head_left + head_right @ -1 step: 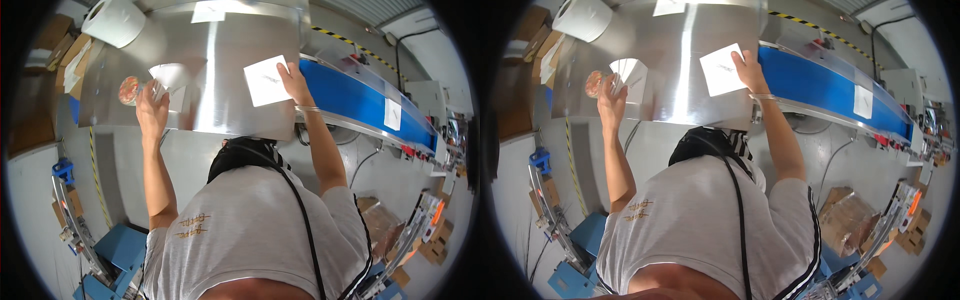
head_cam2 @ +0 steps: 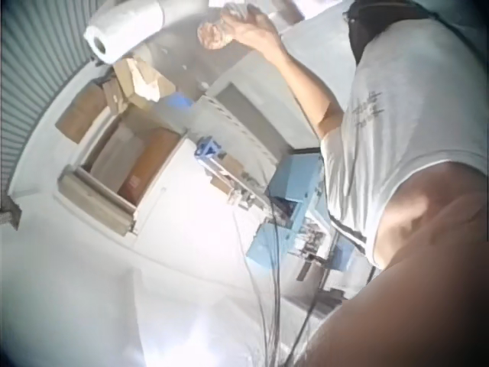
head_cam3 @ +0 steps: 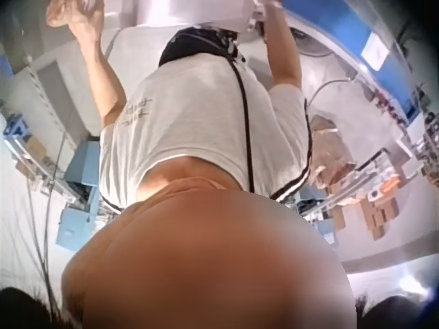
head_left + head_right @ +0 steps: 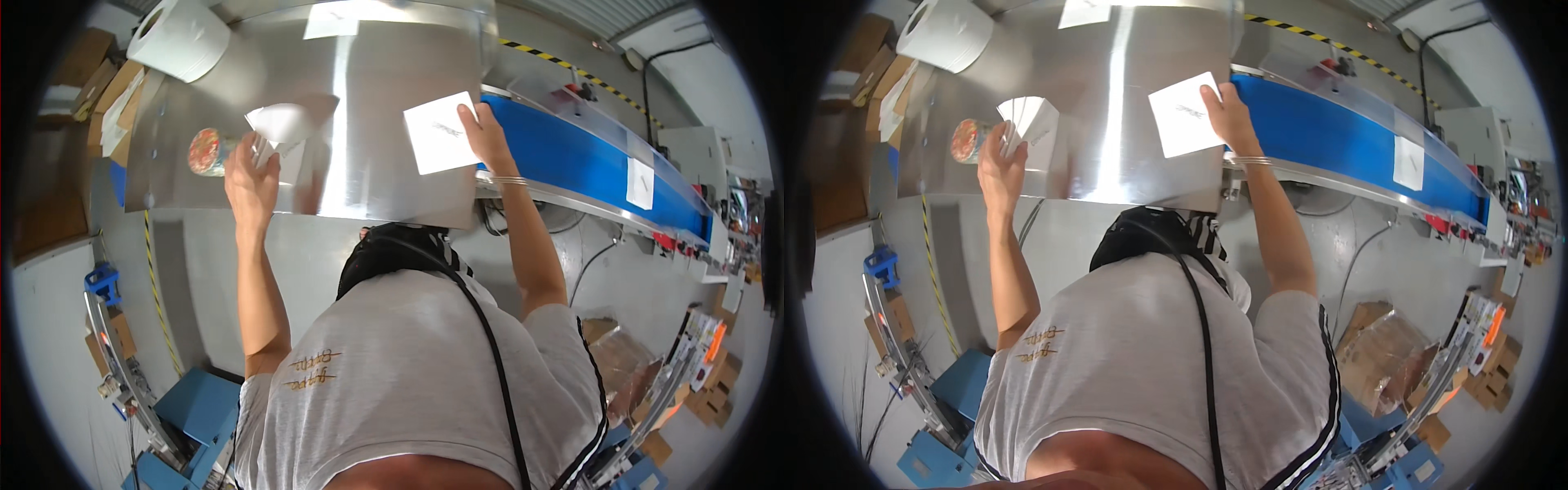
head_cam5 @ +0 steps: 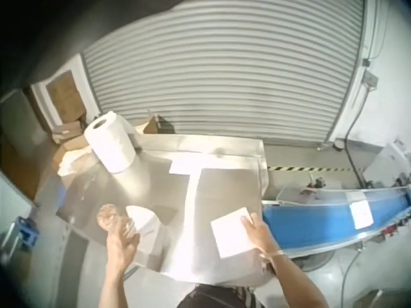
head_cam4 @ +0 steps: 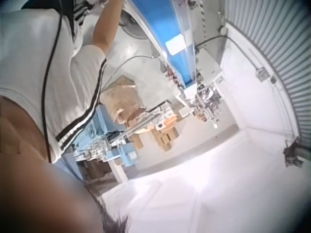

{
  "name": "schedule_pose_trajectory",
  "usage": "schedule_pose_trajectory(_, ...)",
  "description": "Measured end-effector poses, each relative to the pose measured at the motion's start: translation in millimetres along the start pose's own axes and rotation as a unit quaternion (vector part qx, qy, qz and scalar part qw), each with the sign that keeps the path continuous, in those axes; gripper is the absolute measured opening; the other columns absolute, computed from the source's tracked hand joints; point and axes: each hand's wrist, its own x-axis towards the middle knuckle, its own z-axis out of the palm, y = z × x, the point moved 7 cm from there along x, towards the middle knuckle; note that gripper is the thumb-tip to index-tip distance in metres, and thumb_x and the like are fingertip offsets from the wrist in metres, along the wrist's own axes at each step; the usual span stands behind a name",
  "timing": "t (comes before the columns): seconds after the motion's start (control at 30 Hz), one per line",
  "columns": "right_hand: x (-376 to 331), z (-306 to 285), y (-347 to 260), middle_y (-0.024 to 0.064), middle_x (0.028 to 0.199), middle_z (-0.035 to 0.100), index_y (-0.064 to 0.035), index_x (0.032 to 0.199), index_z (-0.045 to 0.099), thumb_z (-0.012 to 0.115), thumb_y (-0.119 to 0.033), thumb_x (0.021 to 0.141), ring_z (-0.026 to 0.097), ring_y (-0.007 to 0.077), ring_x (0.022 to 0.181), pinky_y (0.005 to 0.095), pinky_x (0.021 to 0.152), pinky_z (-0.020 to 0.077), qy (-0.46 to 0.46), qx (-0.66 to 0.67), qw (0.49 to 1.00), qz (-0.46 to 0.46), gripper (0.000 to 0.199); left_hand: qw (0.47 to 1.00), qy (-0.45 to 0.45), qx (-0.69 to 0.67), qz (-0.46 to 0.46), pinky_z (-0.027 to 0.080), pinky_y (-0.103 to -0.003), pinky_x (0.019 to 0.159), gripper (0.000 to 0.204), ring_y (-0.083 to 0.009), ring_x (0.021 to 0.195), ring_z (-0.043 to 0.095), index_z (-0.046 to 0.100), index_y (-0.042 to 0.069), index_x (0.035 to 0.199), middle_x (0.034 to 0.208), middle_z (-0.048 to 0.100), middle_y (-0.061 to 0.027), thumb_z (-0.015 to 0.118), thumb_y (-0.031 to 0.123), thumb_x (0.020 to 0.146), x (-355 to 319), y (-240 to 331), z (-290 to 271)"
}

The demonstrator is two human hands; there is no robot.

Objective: Sorting and placing stacks of paper sheets onto a conveyor belt system.

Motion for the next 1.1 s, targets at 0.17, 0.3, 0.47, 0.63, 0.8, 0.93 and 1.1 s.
schedule_pose_trajectory(0.17, -7, -97, 67, 0.0236, 0.087, 0.064, -0.0041, 0.103, 0.05, 0.056, -0.043, 0.092, 0.063, 0.0445, 0.083, 0.0453, 0.069, 0.0497, 0.102, -0.073, 0.992, 0.014, 0.041, 0.997, -0.015, -0.061, 0.032, 0.046, -0.045, 0.082, 0.044, -0.0371, 0.095, 0.056, 0.057, 0.004, 0.115, 0.099, 0.061, -0.0181, 0.07, 0.004, 0.073, -24, 90, 44)
schedule_pose_trajectory(0.3, -4, -153, 102, 0.0248, 0.089, 0.065, -0.005, 0.108, 0.047, 0.052, -0.039, 0.094, 0.062, 0.0455, 0.083, 0.0499, 0.069, 0.0504, 0.156, -0.184, 0.97, -0.017, 0.037, 0.994, -0.053, -0.092, 0.008, 0.045, -0.045, 0.084, 0.047, -0.0362, 0.098, 0.055, 0.055, 0.006, 0.118, 0.103, 0.06, -0.0172, 0.07, 0.004, 0.073, -43, 142, 64)
schedule_pose_trajectory(0.47, -5, -219, 151, 0.022, 0.112, 0.06, -0.0056, 0.124, 0.046, 0.058, -0.041, 0.088, 0.06, 0.0394, 0.099, 0.048, 0.08, 0.0493, 0.258, -0.391, 0.881, 0.068, 0.052, 0.995, -0.06, -0.078, 0.006, 0.046, -0.042, 0.091, 0.048, -0.0342, 0.114, 0.052, 0.056, 0.014, 0.125, 0.121, 0.054, -0.0173, 0.068, 0.009, 0.079, -50, 158, 72)
schedule_pose_trajectory(0.63, -28, -191, 52, 0.0146, 0.119, 0.058, -0.0067, 0.128, 0.049, 0.069, -0.031, 0.083, 0.056, 0.0345, 0.106, 0.0437, 0.087, 0.045, 0.27, -0.38, 0.879, -0.098, 0.055, 0.994, -0.012, -0.098, 0.042, 0.04, -0.041, 0.094, 0.042, -0.0324, 0.108, 0.052, 0.067, 0.022, 0.115, 0.126, 0.051, -0.0168, 0.069, 0.004, 0.077, -64, 159, 74)
schedule_pose_trajectory(0.8, -33, -79, -23, 0.0052, 0.12, 0.061, -0.0103, 0.126, 0.055, 0.073, -0.014, 0.08, 0.059, 0.0175, 0.103, 0.0311, 0.085, 0.049, -0.094, 0.069, 0.979, -0.166, 0.05, 0.995, -0.019, -0.088, 0.042, 0.045, -0.04, 0.091, 0.038, -0.0321, 0.114, 0.05, 0.069, 0.022, 0.113, 0.131, 0.048, -0.0164, 0.067, 0.004, 0.08, -66, 161, 75)
schedule_pose_trajectory(0.93, -35, -43, -60, 0.0041, 0.117, 0.061, -0.0079, 0.119, 0.055, 0.074, -0.013, 0.079, 0.059, 0.0159, 0.099, 0.0295, 0.082, 0.0491, -0.182, 0.128, 0.955, -0.198, 0.045, 0.995, -0.003, -0.09, 0.047, 0.039, -0.041, 0.095, 0.036, -0.0313, 0.111, 0.05, 0.071, 0.022, 0.108, 0.13, 0.049, -0.0166, 0.068, 0.002, 0.078, -66, 160, 76)
schedule_pose_trajectory(1.1, -26, -17, -72, 0.0034, 0.112, 0.06, -0.0062, 0.118, 0.055, 0.073, -0.012, 0.079, 0.057, 0.0142, 0.097, 0.0289, 0.083, 0.0481, -0.277, 0.146, 0.928, -0.204, 0.042, 0.994, -0.009, -0.097, 0.047, 0.038, -0.041, 0.096, 0.033, -0.0319, 0.114, 0.048, 0.073, 0.022, 0.104, 0.132, 0.048, -0.017, 0.069, 0.003, 0.077, -67, 161, 78)
